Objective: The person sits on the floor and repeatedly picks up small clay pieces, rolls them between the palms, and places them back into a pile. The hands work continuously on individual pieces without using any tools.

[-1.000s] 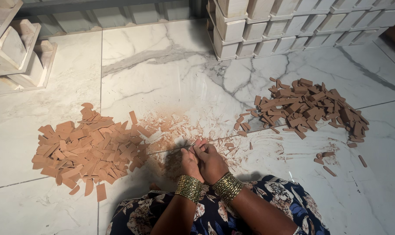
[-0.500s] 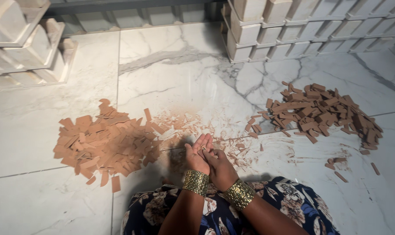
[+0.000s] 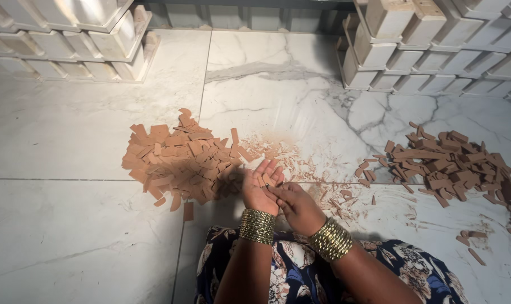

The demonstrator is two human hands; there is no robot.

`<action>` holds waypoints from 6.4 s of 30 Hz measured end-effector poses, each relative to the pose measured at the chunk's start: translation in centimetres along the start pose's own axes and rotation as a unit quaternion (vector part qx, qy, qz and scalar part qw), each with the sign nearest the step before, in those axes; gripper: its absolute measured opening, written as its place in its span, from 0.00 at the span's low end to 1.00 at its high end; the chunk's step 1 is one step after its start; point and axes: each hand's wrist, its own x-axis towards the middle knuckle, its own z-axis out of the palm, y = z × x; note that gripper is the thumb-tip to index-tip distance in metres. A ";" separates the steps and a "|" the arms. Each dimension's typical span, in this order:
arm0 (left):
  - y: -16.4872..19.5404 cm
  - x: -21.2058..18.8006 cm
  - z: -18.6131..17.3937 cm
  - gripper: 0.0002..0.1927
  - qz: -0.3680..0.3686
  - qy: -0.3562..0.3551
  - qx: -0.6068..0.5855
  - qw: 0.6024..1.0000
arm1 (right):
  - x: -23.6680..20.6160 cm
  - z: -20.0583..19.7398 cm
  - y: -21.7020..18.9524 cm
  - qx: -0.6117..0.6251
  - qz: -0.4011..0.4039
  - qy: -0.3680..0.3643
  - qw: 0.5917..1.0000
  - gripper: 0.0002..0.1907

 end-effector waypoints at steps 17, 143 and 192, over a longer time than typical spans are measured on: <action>11.5 5.4 -4.4 0.29 0.202 0.138 0.012 0.969 | 6.6 9.8 4.3 0.330 0.253 -0.086 0.905 0.22; -10.7 -0.3 -1.5 0.43 -0.143 -0.017 0.120 0.982 | -6.5 -1.1 5.7 -0.099 0.137 0.130 0.977 0.25; -9.8 -1.0 -0.4 0.44 -0.144 -0.063 0.154 0.975 | -5.7 -1.4 5.4 -0.105 0.096 0.157 0.977 0.27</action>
